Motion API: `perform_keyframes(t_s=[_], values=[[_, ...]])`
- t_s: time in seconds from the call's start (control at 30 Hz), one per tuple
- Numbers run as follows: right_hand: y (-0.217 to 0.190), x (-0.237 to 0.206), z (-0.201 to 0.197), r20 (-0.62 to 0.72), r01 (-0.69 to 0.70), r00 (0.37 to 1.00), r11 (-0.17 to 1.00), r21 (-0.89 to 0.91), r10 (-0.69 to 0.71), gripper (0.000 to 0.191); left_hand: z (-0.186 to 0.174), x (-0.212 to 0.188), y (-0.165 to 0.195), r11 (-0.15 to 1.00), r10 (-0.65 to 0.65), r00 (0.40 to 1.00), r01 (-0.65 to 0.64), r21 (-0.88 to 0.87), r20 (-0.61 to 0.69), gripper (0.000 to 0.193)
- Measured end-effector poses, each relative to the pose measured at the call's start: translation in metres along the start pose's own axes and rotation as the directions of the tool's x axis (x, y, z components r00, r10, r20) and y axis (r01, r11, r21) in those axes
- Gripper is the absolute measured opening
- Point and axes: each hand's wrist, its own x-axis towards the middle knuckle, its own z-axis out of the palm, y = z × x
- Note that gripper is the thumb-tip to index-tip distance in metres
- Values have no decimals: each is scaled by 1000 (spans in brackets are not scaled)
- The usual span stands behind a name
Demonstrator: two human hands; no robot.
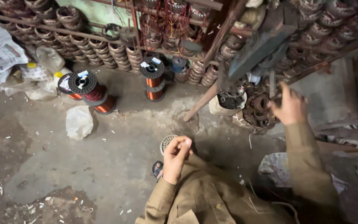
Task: The person operates a manual wire-winding machine to wrap copper wire around a flat metal bar. They repeatedly crank the handle to wind the wire, then stop to tie off the bundle with a thin white string before resuming winding.
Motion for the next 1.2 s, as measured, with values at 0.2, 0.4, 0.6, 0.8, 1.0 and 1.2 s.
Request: perform_keyframes(t_s=[0.2,0.4,0.6,0.8,1.0,1.2], values=[[61,30,30,-100,-197,974,979,51,201,40,2,11,0,999,20,1000,-21,49,13,17],[104,80,31,-284,-96,956,992,-87,67,8,2,28,5,999,22,999,-20,34,-42,19],[126,94,36,-256,-45,965,998,50,56,16,3,52,-4,998,11,999,-8,69,-38,17],[148,154,53,-105,-63,992,991,122,76,23,11,73,-1,994,58,998,-60,89,24,15],[163,183,92,-81,25,997,990,142,-14,35,16,82,12,998,7,999,-9,59,42,13],[153,198,120,-45,-28,998,991,134,34,33,17,63,14,995,-18,999,13,96,51,14]])
